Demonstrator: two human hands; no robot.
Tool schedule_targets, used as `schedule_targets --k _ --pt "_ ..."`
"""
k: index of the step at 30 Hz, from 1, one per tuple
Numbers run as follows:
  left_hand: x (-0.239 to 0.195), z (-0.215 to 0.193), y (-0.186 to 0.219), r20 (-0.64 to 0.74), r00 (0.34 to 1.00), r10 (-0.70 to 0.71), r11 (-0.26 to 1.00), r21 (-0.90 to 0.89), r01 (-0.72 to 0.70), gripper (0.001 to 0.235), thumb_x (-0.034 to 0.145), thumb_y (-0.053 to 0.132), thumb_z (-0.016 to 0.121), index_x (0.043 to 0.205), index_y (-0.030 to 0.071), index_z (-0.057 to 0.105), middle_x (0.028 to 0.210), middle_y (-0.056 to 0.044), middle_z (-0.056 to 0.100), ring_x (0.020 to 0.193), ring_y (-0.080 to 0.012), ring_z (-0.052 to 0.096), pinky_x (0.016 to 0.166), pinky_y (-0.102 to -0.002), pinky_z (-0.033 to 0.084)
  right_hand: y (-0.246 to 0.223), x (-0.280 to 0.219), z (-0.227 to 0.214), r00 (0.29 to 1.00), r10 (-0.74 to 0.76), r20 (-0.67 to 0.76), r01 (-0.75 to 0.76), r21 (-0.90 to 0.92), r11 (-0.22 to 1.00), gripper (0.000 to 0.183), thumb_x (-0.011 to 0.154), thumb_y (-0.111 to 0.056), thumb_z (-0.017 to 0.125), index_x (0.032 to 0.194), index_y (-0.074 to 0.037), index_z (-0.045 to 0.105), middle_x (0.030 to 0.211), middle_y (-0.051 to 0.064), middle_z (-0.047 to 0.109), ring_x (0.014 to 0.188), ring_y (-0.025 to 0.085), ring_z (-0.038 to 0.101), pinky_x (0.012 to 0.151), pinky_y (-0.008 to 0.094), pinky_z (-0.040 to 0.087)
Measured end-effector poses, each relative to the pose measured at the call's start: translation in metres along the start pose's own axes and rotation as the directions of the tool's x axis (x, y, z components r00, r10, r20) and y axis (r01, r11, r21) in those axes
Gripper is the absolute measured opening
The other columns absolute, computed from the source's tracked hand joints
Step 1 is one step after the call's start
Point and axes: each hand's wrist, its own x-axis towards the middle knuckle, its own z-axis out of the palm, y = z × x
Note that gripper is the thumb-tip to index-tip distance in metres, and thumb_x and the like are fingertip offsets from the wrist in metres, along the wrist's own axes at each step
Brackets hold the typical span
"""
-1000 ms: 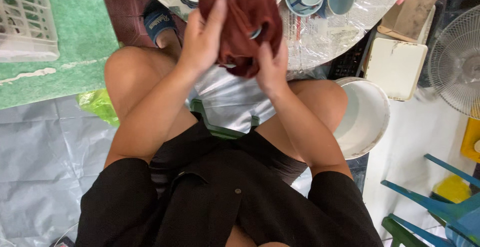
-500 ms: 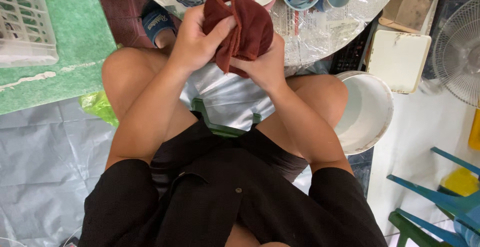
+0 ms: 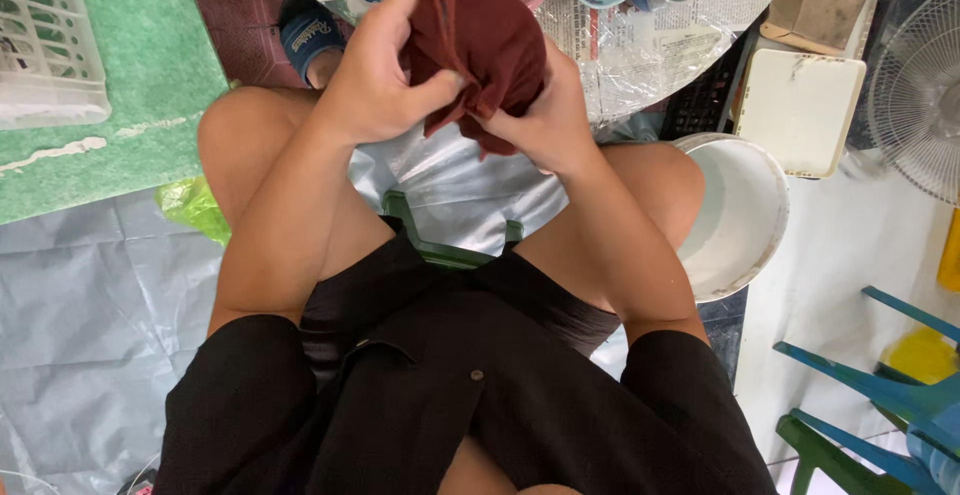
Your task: The person sits on a low stool and dries various ceramic dishes and cups one by one using a maroon cloth. They wipe the interior and exterior of each item and place them on a plastic-covered table.
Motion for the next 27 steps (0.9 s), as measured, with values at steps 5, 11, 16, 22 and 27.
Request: schedule_targets --k 5,11,16,22,27 --pt "0.002 0.008 -0.013 -0.109 0.994 0.017 0.999 0.041 -0.012 0.068 0.096 -0.003 0.078 0.153 -0.004 0.040 0.146 -0.010 0.057 0.138 -0.0163 0.056 0.124 -0.032 0.043 -0.002 -0.002 -0.005 0.997 0.074 -0.005 -0.073 0.108 0.992 0.044 0.097 -0.003 0.081 0.135 0.001 0.060 0.125 0.008 0.072 0.114 0.014 0.068 0.106 0.031 0.055" --pt "0.001 0.025 -0.017 -0.156 0.985 -0.078 0.996 -0.055 0.070 0.052 0.104 0.012 0.074 0.148 -0.001 0.049 0.136 -0.007 0.065 0.126 -0.0131 0.062 0.116 -0.031 0.051 0.009 -0.005 -0.011 0.997 0.043 -0.063 -0.043 0.002 0.999 0.050 0.094 -0.007 0.082 0.136 0.001 0.058 0.127 0.007 0.070 0.117 0.014 0.066 0.108 0.033 0.054" --pt "0.001 0.022 -0.012 -0.080 0.997 -0.007 0.991 -0.134 -0.004 0.046 0.119 0.026 0.065 0.151 0.001 0.043 0.141 -0.004 0.061 0.131 -0.0110 0.059 0.117 -0.028 0.047 0.016 0.000 -0.011 0.952 0.179 -0.247 -0.085 0.348 0.934 0.048 0.110 -0.038 0.058 0.143 -0.003 0.056 0.136 0.006 0.067 0.122 0.015 0.063 0.110 0.031 0.050" --pt "0.007 0.025 -0.014 -0.139 0.980 -0.140 0.980 -0.160 0.117 0.035 0.119 0.027 0.049 0.139 0.001 0.059 0.128 -0.002 0.068 0.119 -0.0065 0.062 0.108 -0.027 0.051 0.015 0.004 -0.009 0.937 0.239 -0.255 -0.082 0.503 0.860 0.043 0.107 -0.034 0.063 0.138 -0.005 0.058 0.131 0.004 0.068 0.121 0.014 0.066 0.109 0.031 0.052" --pt "0.005 0.033 -0.025 -0.270 0.947 -0.172 0.981 0.045 0.191 0.028 0.114 0.024 0.061 0.106 -0.002 0.068 0.091 0.002 0.067 0.083 -0.0027 0.056 0.074 -0.024 0.049 0.029 -0.004 -0.004 0.960 0.157 -0.233 -0.072 0.336 0.939 0.034 0.104 -0.020 0.074 0.130 0.001 0.064 0.122 0.004 0.071 0.113 0.013 0.066 0.103 0.032 0.052"
